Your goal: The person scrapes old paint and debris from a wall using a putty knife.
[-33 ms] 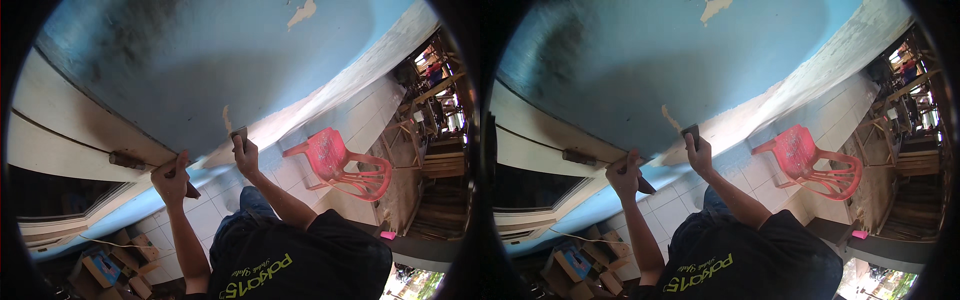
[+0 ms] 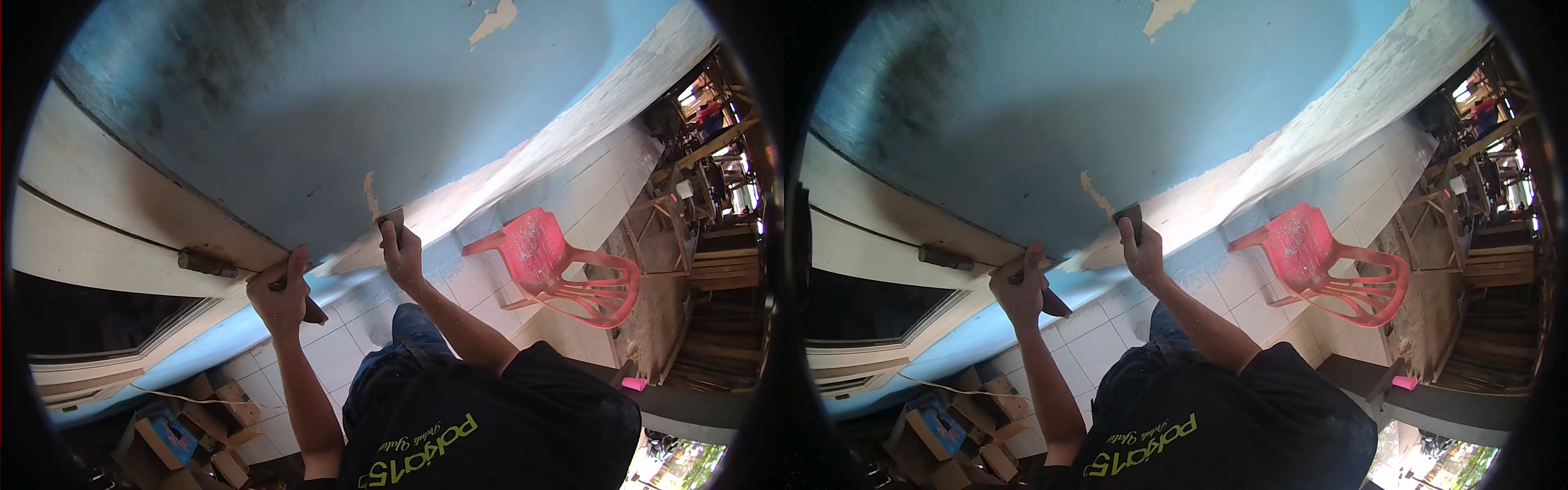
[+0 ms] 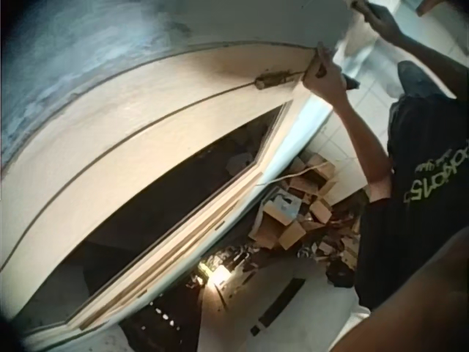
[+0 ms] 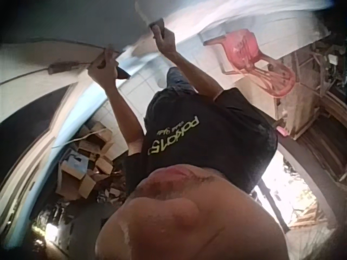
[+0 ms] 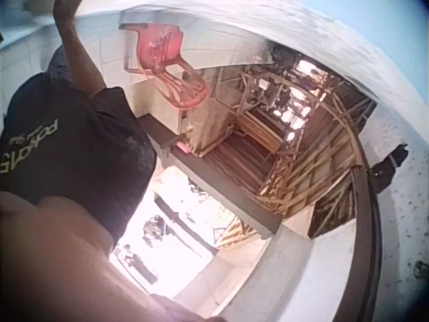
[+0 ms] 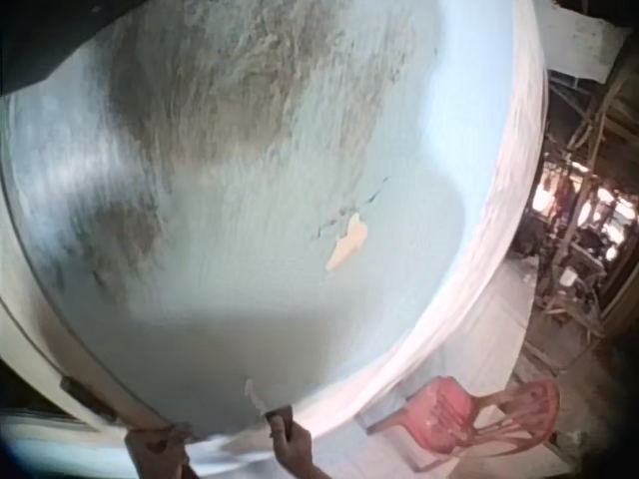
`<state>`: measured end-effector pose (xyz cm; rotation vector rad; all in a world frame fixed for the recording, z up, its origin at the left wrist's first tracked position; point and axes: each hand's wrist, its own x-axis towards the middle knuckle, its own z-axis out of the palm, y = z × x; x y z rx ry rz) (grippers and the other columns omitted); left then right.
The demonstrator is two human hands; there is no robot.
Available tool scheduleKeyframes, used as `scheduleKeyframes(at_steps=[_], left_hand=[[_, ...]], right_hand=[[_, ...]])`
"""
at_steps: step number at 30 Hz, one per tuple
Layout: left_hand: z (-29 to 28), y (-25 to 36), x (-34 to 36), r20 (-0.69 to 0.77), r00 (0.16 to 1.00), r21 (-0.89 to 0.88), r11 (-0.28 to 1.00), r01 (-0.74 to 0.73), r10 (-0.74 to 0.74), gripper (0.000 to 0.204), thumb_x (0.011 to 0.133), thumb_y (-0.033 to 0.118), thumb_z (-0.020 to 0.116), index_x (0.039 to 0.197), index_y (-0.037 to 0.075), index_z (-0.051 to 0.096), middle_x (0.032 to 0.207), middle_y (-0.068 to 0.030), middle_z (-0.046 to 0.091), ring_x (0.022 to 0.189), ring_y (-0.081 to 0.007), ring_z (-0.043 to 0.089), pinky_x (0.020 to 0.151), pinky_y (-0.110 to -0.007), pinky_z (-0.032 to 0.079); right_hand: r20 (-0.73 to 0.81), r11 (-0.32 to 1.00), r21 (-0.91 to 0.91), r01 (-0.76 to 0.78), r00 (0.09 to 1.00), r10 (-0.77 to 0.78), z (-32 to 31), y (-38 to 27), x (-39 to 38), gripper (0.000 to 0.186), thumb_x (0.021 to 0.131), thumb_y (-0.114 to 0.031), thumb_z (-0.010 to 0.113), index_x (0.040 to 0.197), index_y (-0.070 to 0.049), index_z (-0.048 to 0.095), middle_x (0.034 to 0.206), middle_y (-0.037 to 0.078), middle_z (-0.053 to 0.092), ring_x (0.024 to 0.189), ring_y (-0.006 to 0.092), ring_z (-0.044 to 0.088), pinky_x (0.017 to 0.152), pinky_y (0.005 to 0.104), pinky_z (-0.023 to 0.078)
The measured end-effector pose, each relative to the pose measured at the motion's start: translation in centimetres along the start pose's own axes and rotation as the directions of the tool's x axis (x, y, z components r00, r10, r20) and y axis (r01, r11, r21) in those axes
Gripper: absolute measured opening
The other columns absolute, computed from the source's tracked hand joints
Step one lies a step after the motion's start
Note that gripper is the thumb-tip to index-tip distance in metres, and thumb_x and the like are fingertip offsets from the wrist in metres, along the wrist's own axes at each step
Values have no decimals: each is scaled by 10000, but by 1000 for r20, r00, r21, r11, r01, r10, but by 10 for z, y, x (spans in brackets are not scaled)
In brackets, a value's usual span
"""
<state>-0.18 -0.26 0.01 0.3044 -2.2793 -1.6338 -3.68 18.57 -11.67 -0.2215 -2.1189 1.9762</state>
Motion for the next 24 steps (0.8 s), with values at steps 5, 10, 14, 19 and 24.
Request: scheduleKeyframes(at_steps=[5, 10, 14, 19, 24], left_hand=[[4, -5, -3, 0, 1000, 13, 1000, -4, 4, 309, 821, 240, 757, 690, -36, 709, 434, -22, 528, 373, -84, 472, 417, -224, 351], [3, -2, -6, -25, 999, -24, 999, 25, -25, 296, 819, 231, 759, 700, -36, 712, 429, -22, 523, 372, -83, 469, 418, -222, 351], [4, -3, -1, -16, 1000, 17, 1000, -2, 3, 303, 816, 232, 763, 691, -38, 708, 427, -19, 519, 369, -83, 463, 417, -225, 351], [1, -4, -6, -20, 999, -26, 999, 37, -37, 307, 816, 231, 765, 686, -40, 704, 428, -21, 520, 361, -86, 461, 408, -225, 346], [5, -5, -1, -19, 999, 13, 999, -35, 35, 315, 819, 230, 764, 678, -44, 698, 432, -20, 517, 362, -84, 460, 400, -225, 342]], right_hand=[[9, 998, -55, 36, 999, -36, -6, 14, -4, 499, 966, -415, 534, 733, 25, 581, 584, 36, 544, 545, 88, 482, 494, 270, 385], [21, 1000, 10, 27, 999, -27, 1, -2, -2, 505, 956, -421, 552, 730, 30, 584, 584, 40, 541, 558, 87, 488, 506, 279, 395], [14, 998, -62, -3, 1000, 4, -1, 27, -5, 508, 951, -428, 559, 732, 29, 584, 591, 39, 548, 562, 86, 488, 506, 277, 391], [-3, 998, 26, 49, 999, -49, 2, 6, -3, 499, 950, -420, 561, 732, 28, 591, 579, 49, 554, 545, 95, 492, 493, 287, 397], [2, 998, -65, -13, 1000, 13, -2, 29, -8, 495, 955, -409, 558, 729, 30, 590, 577, 43, 555, 548, 90, 493, 498, 283, 396]])
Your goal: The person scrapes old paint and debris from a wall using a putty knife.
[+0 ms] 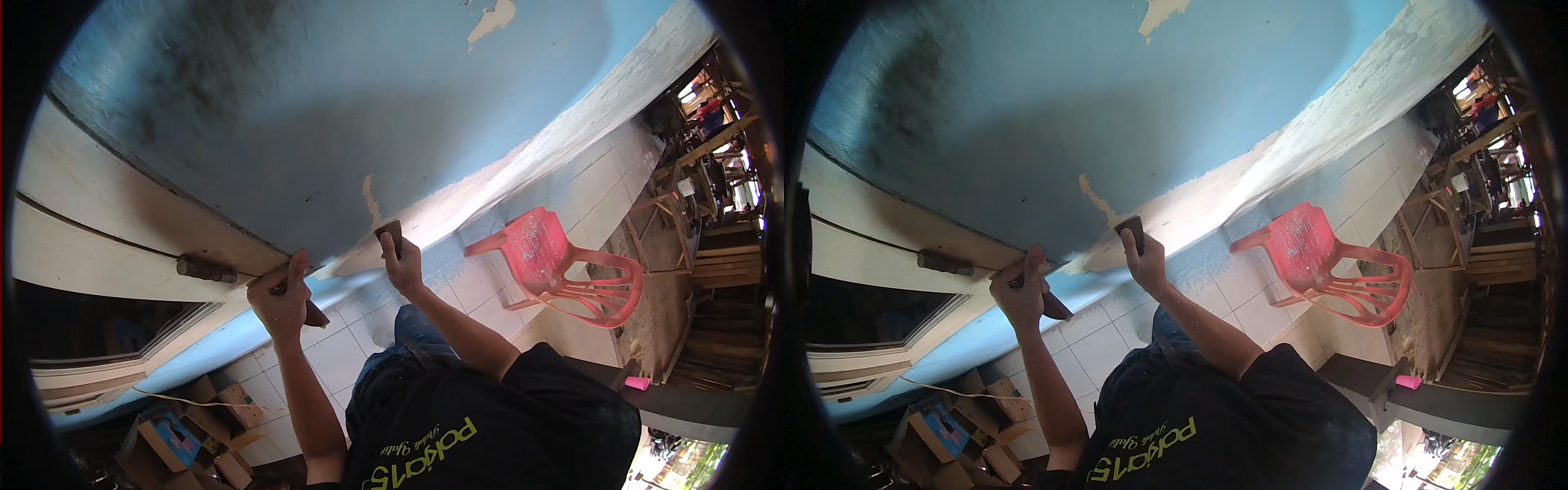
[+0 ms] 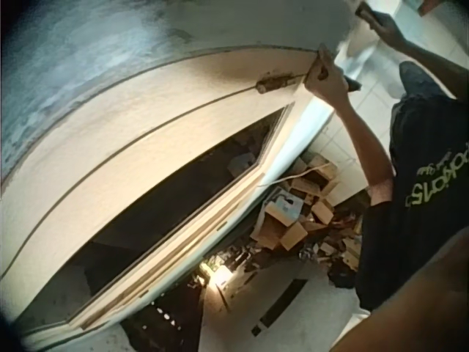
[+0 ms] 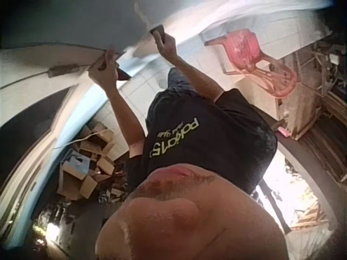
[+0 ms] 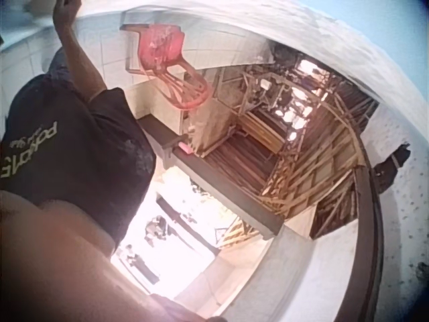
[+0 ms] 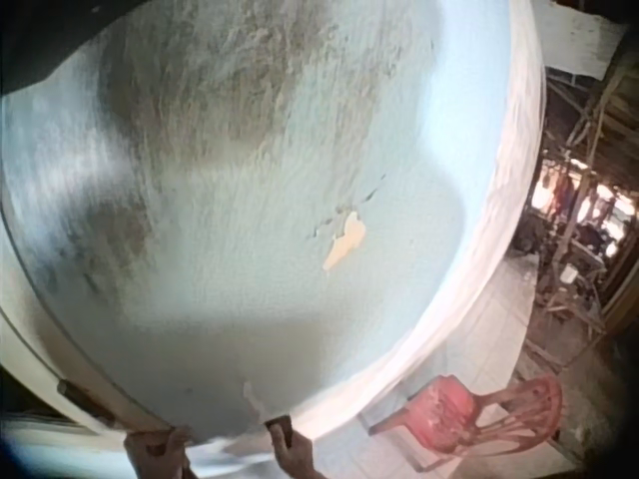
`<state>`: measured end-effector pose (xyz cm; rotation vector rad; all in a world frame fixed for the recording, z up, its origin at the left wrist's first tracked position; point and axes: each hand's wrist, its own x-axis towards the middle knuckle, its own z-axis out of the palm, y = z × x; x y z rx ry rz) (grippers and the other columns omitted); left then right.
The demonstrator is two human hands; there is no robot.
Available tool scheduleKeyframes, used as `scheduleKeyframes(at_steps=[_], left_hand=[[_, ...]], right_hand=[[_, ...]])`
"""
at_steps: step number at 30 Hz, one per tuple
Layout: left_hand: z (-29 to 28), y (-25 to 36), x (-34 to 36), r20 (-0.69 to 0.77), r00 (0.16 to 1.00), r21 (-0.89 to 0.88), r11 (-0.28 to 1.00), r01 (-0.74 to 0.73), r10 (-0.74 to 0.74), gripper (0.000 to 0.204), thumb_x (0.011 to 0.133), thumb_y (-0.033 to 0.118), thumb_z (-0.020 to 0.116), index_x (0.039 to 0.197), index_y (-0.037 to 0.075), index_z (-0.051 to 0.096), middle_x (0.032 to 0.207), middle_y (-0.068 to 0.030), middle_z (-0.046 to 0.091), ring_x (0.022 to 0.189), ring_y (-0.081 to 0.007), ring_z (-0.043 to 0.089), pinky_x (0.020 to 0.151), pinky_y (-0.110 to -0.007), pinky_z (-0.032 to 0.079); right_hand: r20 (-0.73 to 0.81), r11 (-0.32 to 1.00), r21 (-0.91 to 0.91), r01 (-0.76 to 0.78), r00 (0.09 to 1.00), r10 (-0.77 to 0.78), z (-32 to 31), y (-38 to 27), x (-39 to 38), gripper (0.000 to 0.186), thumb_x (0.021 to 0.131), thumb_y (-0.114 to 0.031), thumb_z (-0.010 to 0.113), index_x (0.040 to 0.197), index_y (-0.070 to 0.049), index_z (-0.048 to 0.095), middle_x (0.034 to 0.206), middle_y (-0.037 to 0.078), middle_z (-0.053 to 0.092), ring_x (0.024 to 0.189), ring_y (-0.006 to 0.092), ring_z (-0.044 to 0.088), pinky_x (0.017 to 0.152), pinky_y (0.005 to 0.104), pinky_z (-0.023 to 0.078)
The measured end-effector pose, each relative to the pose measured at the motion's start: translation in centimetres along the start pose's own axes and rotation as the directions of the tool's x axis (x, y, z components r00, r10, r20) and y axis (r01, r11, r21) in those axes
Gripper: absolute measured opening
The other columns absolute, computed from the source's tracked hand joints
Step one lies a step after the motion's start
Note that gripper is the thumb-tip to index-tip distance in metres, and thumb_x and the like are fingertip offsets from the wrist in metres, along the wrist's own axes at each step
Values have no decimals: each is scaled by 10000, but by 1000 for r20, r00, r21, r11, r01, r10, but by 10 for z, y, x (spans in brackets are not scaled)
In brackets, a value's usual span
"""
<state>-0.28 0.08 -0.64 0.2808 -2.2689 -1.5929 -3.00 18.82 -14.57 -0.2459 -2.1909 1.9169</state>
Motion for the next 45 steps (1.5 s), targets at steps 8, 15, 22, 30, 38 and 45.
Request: scheduleKeyframes(at_steps=[8, 15, 22, 30, 38, 45], left_hand=[[-1, 7, -1, 11, 1000, -11, 1000, 29, -29, 294, 826, 220, 756, 695, -38, 705, 437, -13, 520, 371, -76, 458, 407, -219, 346], [-5, 5, -1, 12, 998, -39, 997, 61, -60, 293, 824, 231, 756, 706, -34, 712, 439, -13, 524, 374, -79, 464, 417, -219, 353], [-5, 5, -2, 12, 997, -27, 997, 70, -70, 293, 812, 238, 766, 707, -31, 714, 439, -18, 524, 387, -82, 475, 429, -220, 363], [-5, 3, -3, 13, 999, 9, 999, 39, -39, 392, 836, 320, 748, 669, -28, 681, 445, -4, 493, 398, -76, 466, 416, -226, 345], [-5, 3, -2, 21, 996, 3, 996, 89, -90, 305, 814, 265, 762, 724, -24, 722, 464, -26, 556, 401, -77, 484, 431, -227, 374], [-7, 6, -1, 11, 993, -11, 993, 119, -119, 323, 811, 276, 765, 711, -28, 717, 456, -25, 544, 398, -83, 487, 441, -224, 381]], right_hand=[[-26, 999, 28, 36, 999, -36, -4, -6, 4, 558, 954, -469, 530, 712, 31, 575, 571, 27, 529, 550, 90, 501, 486, 261, 387], [-2, 995, 55, -80, 997, 80, -7, -20, 4, 562, 949, -476, 536, 723, 35, 591, 588, 47, 545, 569, 112, 507, 517, 290, 400], [9, 993, 72, -94, 996, 94, -8, -27, 9, 556, 948, -475, 540, 730, 34, 592, 595, 46, 551, 574, 107, 508, 522, 283, 401], [11, 998, 49, -39, 999, 38, -7, -36, 8, 560, 946, -482, 540, 740, 35, 599, 599, 46, 555, 586, 112, 524, 540, 280, 413], [7, 999, 13, -34, 999, 34, -7, -22, 10, 552, 951, -471, 535, 760, 43, 601, 610, 54, 567, 593, 117, 533, 548, 286, 421], [28, 995, 100, -28, 999, 25, -6, -44, 10, 545, 954, -466, 532, 786, 49, 598, 615, 55, 569, 597, 112, 530, 552, 283, 427]])
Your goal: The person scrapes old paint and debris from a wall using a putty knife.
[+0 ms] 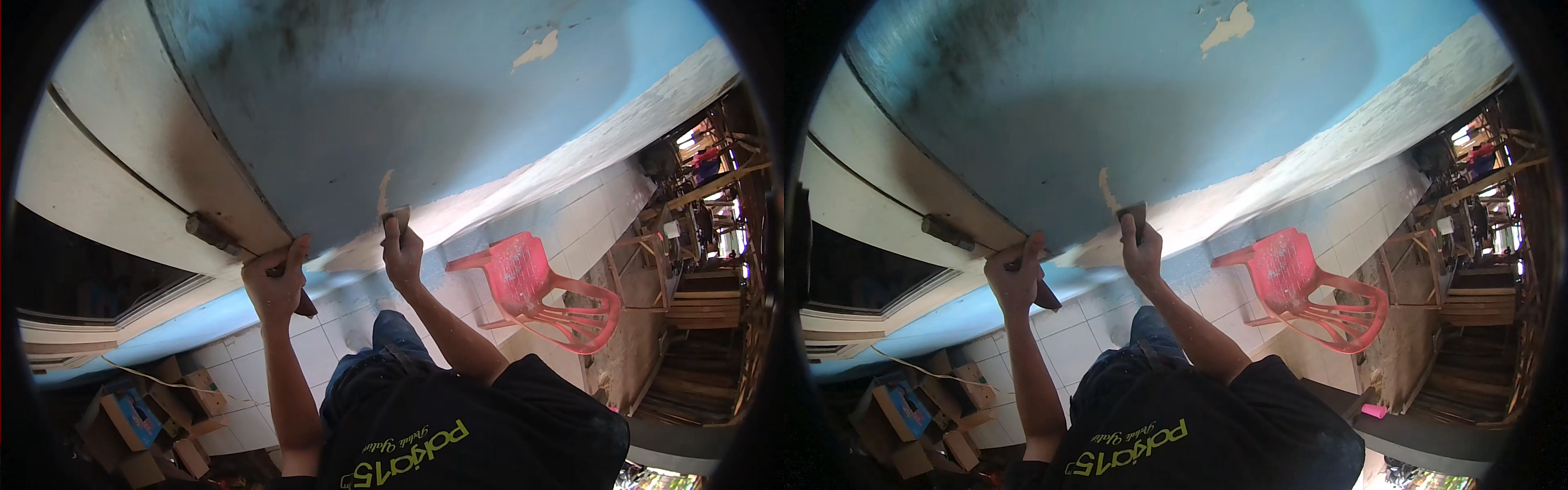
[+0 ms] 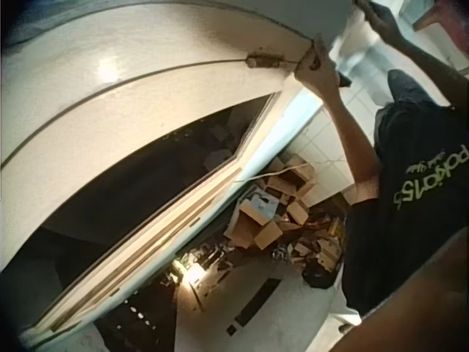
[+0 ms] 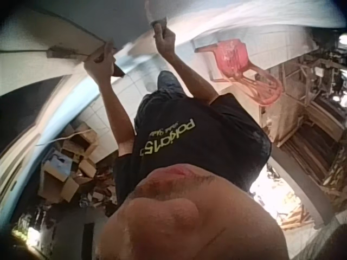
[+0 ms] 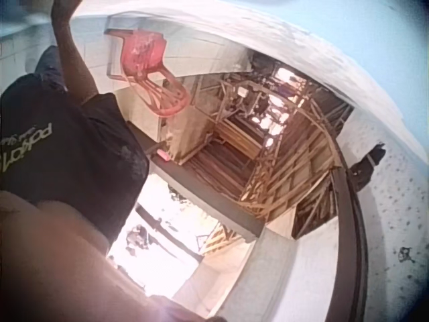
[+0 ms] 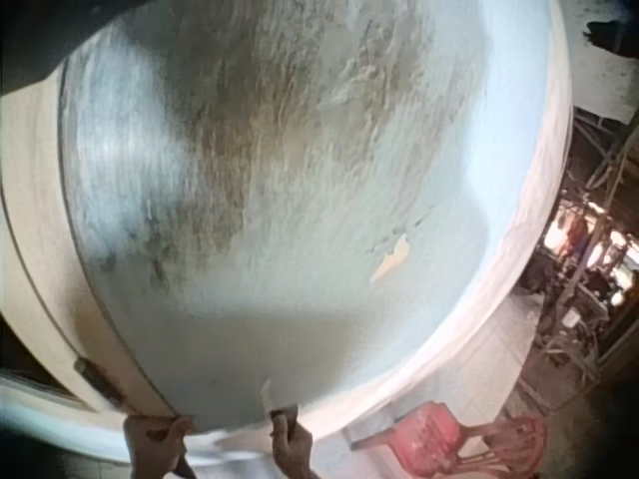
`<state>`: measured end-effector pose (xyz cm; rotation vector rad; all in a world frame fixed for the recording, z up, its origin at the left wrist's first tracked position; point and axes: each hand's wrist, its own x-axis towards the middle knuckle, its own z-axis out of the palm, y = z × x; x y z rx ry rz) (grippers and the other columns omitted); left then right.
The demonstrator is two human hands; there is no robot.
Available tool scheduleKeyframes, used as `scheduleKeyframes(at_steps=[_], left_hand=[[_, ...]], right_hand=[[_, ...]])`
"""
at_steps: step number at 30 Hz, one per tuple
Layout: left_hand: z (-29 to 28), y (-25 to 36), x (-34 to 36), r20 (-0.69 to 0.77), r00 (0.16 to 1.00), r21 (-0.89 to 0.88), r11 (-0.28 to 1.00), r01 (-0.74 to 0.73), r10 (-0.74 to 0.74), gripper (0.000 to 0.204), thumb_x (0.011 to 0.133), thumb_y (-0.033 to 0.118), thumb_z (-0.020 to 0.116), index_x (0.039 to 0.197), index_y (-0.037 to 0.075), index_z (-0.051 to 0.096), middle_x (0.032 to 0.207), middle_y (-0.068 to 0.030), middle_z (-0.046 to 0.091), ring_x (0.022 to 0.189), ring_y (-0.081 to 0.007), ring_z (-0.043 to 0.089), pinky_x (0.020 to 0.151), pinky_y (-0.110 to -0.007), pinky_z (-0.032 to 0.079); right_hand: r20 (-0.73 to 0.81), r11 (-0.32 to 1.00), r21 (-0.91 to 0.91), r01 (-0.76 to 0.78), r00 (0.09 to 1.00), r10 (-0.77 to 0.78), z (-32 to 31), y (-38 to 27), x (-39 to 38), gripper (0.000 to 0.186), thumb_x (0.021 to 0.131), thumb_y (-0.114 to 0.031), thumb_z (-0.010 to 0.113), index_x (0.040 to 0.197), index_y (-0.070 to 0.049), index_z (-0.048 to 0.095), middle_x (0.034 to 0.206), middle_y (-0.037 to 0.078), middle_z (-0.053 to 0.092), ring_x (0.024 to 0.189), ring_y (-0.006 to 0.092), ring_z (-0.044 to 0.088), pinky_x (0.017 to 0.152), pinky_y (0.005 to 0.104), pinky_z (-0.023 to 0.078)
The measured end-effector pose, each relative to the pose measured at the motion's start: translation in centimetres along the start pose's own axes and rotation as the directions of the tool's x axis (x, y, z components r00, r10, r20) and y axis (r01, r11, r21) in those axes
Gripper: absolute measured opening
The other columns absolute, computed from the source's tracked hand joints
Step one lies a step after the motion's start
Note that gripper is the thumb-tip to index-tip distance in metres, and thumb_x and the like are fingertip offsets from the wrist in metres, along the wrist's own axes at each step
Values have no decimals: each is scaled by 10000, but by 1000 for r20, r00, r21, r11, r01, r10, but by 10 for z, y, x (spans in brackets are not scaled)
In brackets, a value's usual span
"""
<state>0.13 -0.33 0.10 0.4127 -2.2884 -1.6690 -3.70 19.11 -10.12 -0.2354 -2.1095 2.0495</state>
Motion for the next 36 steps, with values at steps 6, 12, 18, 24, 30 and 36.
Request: scheduleKeyframes(at_steps=[6, 12, 18, 24, 30, 36], left_hand=[[4, -1, -1, 1, 1000, -37, 999, -3, 3, 298, 807, 259, 771, 724, -23, 722, 452, -18, 539, 390, -88, 483, 438, -223, 382], [3, -3, 0, -3, 1000, 0, 1000, -28, 28, 301, 802, 267, 775, 744, -25, 729, 467, -27, 558, 397, -87, 499, 441, -223, 395], [2, 0, -1, 6, 1000, -5, 1000, -3, 3, 293, 803, 260, 774, 742, -23, 729, 478, -33, 572, 398, -87, 501, 441, -220, 390], [1, 0, -1, -1, 1000, -50, 999, -20, 20, 289, 812, 248, 767, 730, -26, 723, 473, -34, 568, 398, -85, 495, 434, -223, 381], [0, 6, -2, 23, 999, -3, 999, -39, 39, 296, 812, 236, 765, 702, -33, 710, 466, -37, 563, 392, -80, 483, 429, -223, 373], [1, 0, 0, 11, 999, -18, 999, -46, 46, 290, 814, 227, 764, 699, -33, 708, 465, -34, 559, 392, -75, 482, 426, -223, 364]], right_hand=[[-11, 999, 49, 13, 1000, -13, 1, 1, 1, 530, 954, -458, 538, 774, 38, 594, 614, 45, 554, 607, 108, 526, 555, 283, 425], [-6, 995, -96, 23, 1000, -24, -3, 18, -4, 530, 950, -460, 544, 749, 30, 585, 612, 37, 543, 599, 105, 510, 547, 279, 413], [-12, 999, -23, -40, 999, 40, -1, -1, -1, 560, 953, -479, 523, 743, 37, 584, 607, 41, 546, 596, 108, 516, 540, 285, 410], [-33, 997, 31, 70, 997, -69, 1, 4, 6, 551, 957, -467, 520, 776, 47, 596, 611, 55, 564, 594, 118, 526, 540, 285, 411], [-21, 997, 80, 18, 1000, -17, 7, -37, 8, 543, 959, -460, 521, 780, 47, 593, 619, 53, 560, 596, 113, 519, 543, 276, 415], [-23, 998, -34, 53, 998, -54, 3, -18, 1, 565, 952, -488, 520, 756, 37, 587, 602, 42, 548, 585, 110, 516, 537, 279, 409]])
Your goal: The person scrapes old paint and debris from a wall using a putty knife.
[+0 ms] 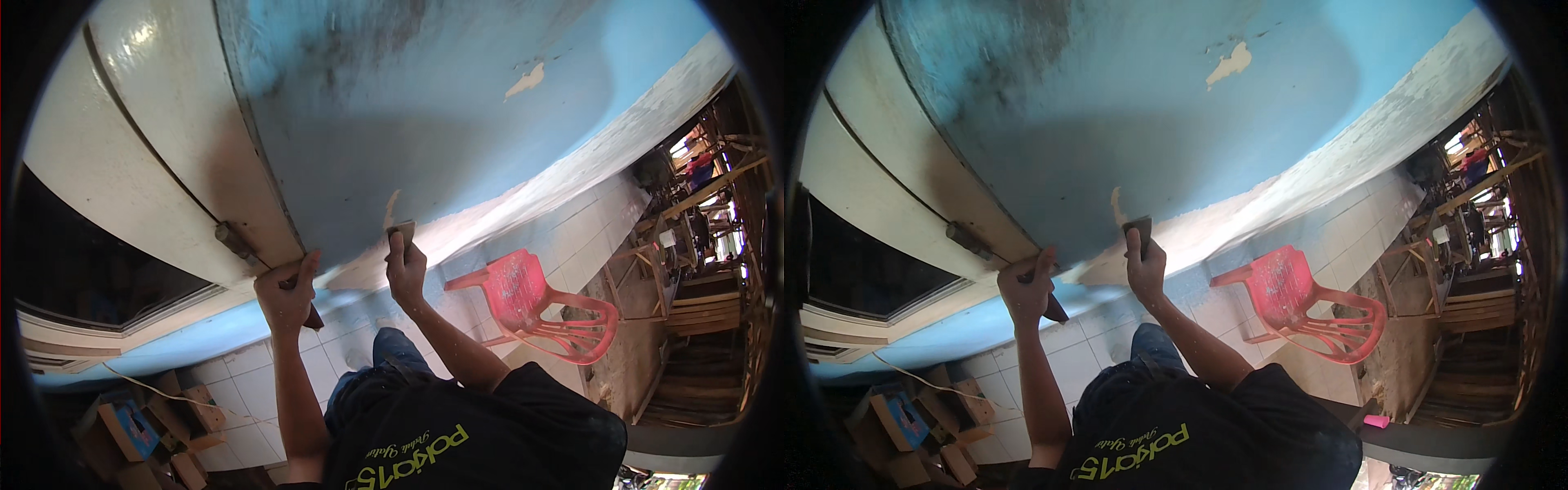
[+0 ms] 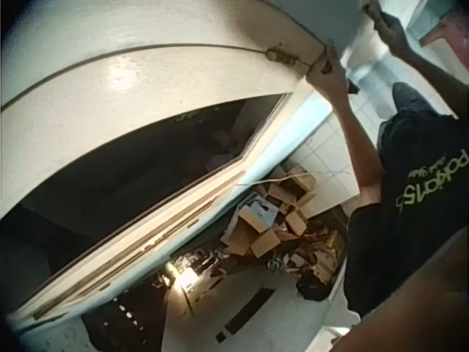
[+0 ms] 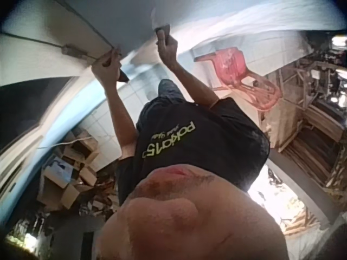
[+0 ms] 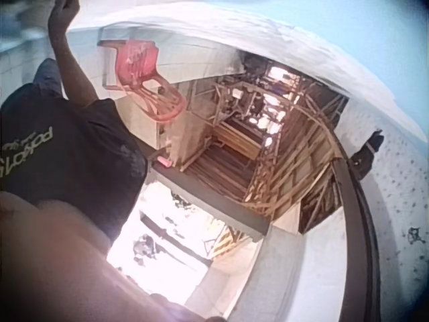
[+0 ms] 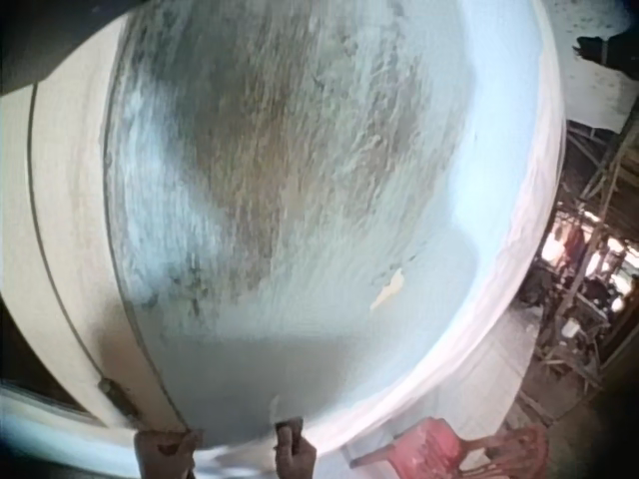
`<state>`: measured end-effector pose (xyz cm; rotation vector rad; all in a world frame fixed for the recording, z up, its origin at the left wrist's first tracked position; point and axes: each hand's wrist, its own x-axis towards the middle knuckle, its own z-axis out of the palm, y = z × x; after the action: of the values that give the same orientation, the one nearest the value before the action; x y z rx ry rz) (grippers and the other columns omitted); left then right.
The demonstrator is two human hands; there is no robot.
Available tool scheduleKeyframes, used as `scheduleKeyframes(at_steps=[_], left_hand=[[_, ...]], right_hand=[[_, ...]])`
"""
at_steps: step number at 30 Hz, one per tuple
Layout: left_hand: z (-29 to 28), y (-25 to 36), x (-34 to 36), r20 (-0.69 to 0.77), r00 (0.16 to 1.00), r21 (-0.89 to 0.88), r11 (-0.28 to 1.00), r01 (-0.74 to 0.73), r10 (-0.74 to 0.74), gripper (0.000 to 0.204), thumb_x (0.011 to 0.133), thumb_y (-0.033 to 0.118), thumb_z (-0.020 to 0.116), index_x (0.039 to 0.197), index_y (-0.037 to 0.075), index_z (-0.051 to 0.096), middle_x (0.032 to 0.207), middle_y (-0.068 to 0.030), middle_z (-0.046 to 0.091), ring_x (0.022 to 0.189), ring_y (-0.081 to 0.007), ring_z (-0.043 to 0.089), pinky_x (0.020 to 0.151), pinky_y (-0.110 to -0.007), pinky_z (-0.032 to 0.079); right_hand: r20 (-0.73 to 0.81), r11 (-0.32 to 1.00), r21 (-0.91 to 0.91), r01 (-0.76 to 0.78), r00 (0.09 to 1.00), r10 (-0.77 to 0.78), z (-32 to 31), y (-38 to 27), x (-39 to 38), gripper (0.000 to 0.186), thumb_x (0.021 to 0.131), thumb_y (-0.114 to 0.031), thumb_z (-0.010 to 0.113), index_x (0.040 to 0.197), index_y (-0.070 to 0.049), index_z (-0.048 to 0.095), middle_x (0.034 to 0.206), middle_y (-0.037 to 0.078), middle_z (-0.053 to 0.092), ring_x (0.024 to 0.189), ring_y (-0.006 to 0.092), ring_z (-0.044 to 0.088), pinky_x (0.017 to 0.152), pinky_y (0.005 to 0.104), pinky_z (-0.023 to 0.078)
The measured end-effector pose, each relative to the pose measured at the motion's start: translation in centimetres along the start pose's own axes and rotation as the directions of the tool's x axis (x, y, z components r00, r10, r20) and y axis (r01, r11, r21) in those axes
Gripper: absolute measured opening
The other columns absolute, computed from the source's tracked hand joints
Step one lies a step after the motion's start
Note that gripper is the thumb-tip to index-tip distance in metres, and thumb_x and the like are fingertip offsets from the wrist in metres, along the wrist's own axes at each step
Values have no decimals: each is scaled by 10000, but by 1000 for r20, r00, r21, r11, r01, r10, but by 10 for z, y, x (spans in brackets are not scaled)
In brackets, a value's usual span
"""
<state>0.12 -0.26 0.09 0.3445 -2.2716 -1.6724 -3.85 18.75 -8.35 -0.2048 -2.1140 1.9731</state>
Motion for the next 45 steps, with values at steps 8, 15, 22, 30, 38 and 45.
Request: scheduleKeyframes(at_steps=[8, 15, 22, 30, 38, 45], left_hand=[[-1, 3, -2, 19, 1000, -18, 1000, 2, -2, 283, 820, 230, 757, 711, -28, 713, 457, -29, 552, 392, -74, 481, 424, -221, 363], [1, 4, -2, 10, 1000, -43, 999, -23, 24, 286, 821, 230, 756, 720, -35, 712, 449, -28, 538, 393, -73, 481, 422, -221, 364], [-1, -5, 2, 2, 999, -13, 999, -43, 43, 290, 822, 231, 753, 717, -36, 709, 447, -32, 533, 388, -75, 473, 423, -222, 359], [0, -3, 0, 7, 1000, -56, 998, -26, 27, 274, 822, 217, 752, 710, -29, 711, 434, -26, 524, 381, -74, 467, 423, -219, 358], [-3, 7, -4, 26, 1000, -40, 999, 15, -14, 257, 822, 199, 750, 715, -31, 713, 436, -27, 528, 371, -71, 461, 416, -219, 359], [-3, 5, -2, 30, 999, -39, 999, 23, -22, 274, 822, 218, 751, 713, -31, 713, 436, -29, 528, 373, -74, 470, 417, -223, 365]], right_hand=[[-39, 992, 114, 53, 998, -49, 2, -31, 1, 529, 951, -482, 526, 749, 5, 557, 580, 12, 504, 513, 73, 460, 466, 234, 349], [-61, 977, 165, 134, 990, -125, 7, -75, 12, 488, 970, -435, 519, 684, -41, 510, 509, -39, 440, 404, 13, 358, 372, 190, 245], [-41, 998, -7, 65, 997, -66, -2, -53, 4, 560, 946, -489, 535, 724, 22, 591, 577, 39, 546, 544, 91, 517, 504, 246, 397], [-57, 982, 81, 173, 984, -169, 4, -51, 4, 431, 973, -404, 530, 698, -75, 491, 510, -66, 414, 390, -5, 319, 352, 184, 212], [10, 968, 212, 136, 990, -141, 6, -92, 9, 397, 999, -358, 488, 700, -99, 453, 513, -70, 392, 381, -4, 319, 344, 186, 210], [34, 985, 172, 16, 999, -22, 2, -103, 9, 517, 957, -467, 527, 687, -26, 546, 538, -26, 481, 464, 27, 422, 432, 208, 313]])
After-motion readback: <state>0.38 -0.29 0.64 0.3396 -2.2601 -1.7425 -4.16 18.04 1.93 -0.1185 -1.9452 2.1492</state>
